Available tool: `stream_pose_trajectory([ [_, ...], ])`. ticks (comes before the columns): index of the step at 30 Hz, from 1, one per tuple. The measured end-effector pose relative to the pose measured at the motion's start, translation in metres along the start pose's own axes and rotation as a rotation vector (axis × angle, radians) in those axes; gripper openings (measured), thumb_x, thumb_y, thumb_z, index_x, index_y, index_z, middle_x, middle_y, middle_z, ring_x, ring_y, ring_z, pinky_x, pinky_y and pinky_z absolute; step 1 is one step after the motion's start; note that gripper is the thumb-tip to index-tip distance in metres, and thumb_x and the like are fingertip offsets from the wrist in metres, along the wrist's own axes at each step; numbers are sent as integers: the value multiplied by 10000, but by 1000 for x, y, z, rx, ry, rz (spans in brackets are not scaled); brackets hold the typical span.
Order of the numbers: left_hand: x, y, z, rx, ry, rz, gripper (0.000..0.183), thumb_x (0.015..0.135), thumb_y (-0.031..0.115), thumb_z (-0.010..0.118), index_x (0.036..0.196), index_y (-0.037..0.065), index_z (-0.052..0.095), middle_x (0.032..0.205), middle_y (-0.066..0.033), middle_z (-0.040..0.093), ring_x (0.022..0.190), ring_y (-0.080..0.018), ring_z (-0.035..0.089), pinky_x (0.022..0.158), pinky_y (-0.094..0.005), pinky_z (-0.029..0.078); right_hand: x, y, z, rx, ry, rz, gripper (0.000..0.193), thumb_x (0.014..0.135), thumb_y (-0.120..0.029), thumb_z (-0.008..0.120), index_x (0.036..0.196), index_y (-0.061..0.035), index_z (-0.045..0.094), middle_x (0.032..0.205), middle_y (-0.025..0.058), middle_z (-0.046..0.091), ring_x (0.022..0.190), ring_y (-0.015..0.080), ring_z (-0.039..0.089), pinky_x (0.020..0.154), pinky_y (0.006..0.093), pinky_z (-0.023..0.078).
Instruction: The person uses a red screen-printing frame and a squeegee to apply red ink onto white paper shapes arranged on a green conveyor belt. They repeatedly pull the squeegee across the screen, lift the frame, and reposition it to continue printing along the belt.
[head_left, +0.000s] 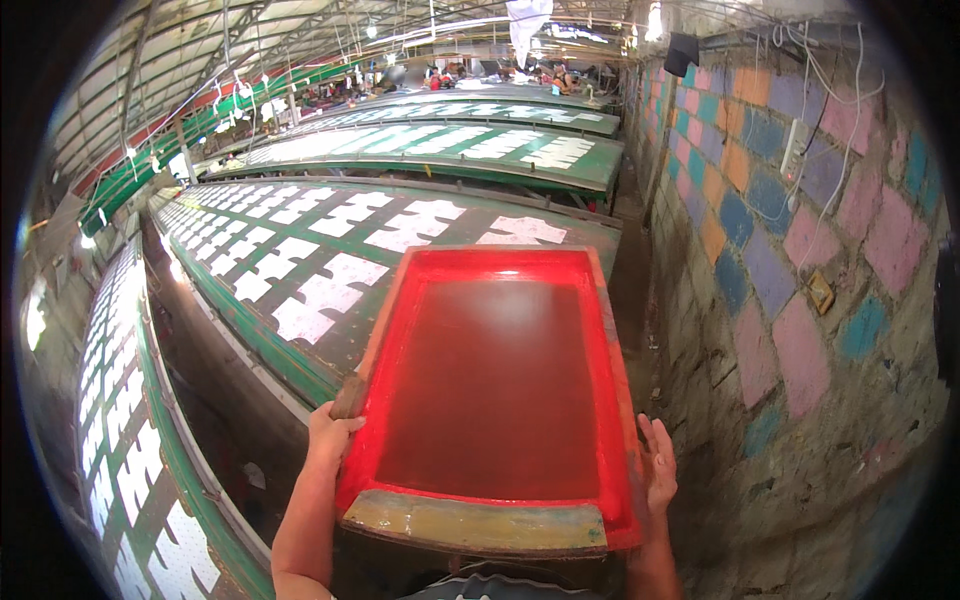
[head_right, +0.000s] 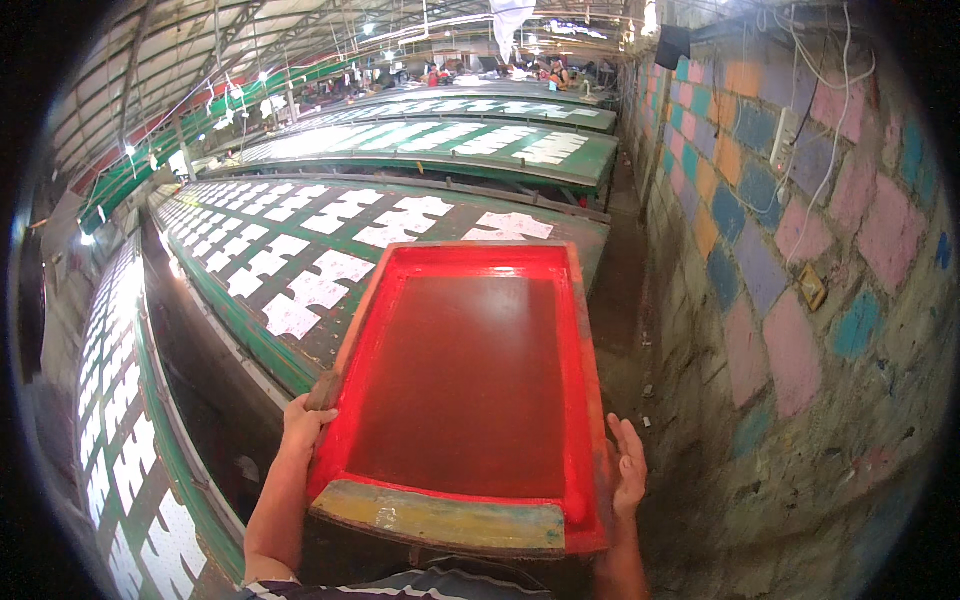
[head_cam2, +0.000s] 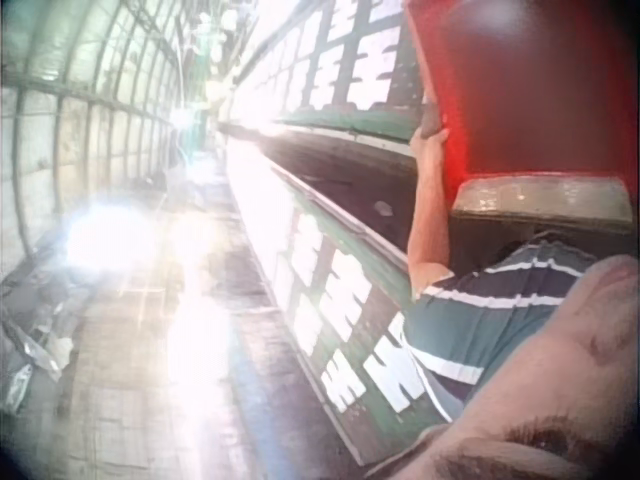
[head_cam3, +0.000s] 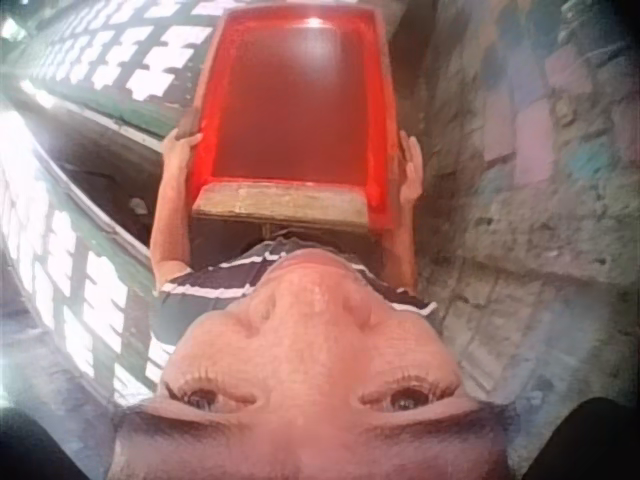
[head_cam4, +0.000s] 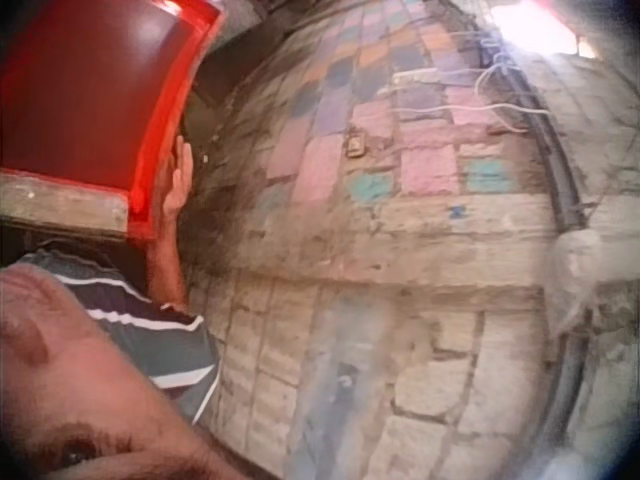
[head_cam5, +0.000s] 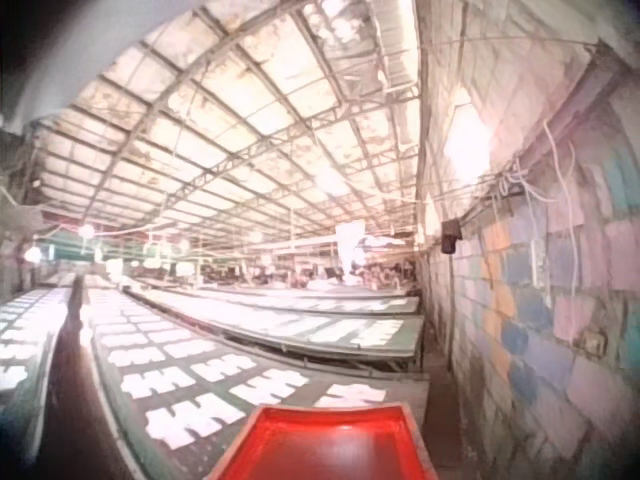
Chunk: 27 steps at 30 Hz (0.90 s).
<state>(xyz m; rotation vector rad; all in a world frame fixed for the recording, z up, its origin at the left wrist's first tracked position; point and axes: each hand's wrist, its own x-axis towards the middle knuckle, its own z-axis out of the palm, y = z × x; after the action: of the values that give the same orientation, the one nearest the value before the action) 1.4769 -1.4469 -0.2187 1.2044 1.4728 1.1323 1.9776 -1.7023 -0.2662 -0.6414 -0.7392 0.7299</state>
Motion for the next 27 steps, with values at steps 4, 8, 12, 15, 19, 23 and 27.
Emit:
stream_pose_trajectory([
  [4, 3, -13, -20, 4, 35, 7, 436, 835, -93, 830, 1264, -57, 760, 1099, -98, 806, 938, -209, 761, 900, -363, 592, 11, 15, -4, 24, 7, 33, 721, 1095, -313, 610, 1695, 46, 429, 1735, 266, 459, 1481, 390, 601, 1257, 538, 469],
  [8, -3, -24, -32, -110, 63, -23, 423, 813, -92, 841, 1228, -59, 769, 1072, -80, 796, 941, -191, 746, 891, -353, 586, 20, 19, 1, 50, 10, 88, 688, 1103, -289, 600, 1679, 54, 448, 1717, 269, 484, 1476, 393, 606, 1247, 538, 477],
  [12, -1, -22, -44, -38, 89, -1, 423, 805, -112, 828, 1222, -62, 781, 1073, -70, 795, 941, -188, 745, 902, -347, 582, 25, 34, 12, 2, 63, 160, 669, 1117, -251, 613, 1678, 74, 444, 1704, 256, 512, 1472, 377, 611, 1247, 513, 478],
  [15, 5, -27, -48, -99, 89, 10, 423, 814, -121, 811, 1232, -63, 785, 1079, -62, 796, 960, -189, 745, 921, -343, 575, 27, 46, 15, -194, 171, 325, 642, 1133, -203, 631, 1673, 93, 451, 1650, 236, 588, 1472, 320, 616, 1249, 467, 471],
  [19, 4, -45, -48, -132, 75, -17, 394, 836, -125, 790, 1226, -73, 773, 1097, -80, 804, 976, -197, 750, 944, -349, 578, 26, 49, 11, -133, 95, 409, 610, 1143, -196, 645, 1662, 81, 482, 1561, 211, 674, 1395, 266, 670, 1218, 426, 499],
  [23, -10, -52, -43, -98, 120, -71, 383, 843, -116, 797, 1222, -70, 766, 1092, -83, 799, 965, -198, 750, 942, -355, 581, 30, 43, 6, -186, 162, 416, 605, 1142, -192, 656, 1663, 65, 488, 1529, 207, 698, 1346, 266, 700, 1173, 422, 535],
  [27, -34, -44, -38, -90, 190, -78, 368, 843, -106, 801, 1206, -61, 765, 1083, -82, 796, 958, -200, 750, 935, -355, 581, 46, 44, -7, -127, 77, 422, 571, 1123, -125, 625, 1648, 60, 502, 1542, 213, 683, 1362, 280, 695, 1190, 426, 535],
])
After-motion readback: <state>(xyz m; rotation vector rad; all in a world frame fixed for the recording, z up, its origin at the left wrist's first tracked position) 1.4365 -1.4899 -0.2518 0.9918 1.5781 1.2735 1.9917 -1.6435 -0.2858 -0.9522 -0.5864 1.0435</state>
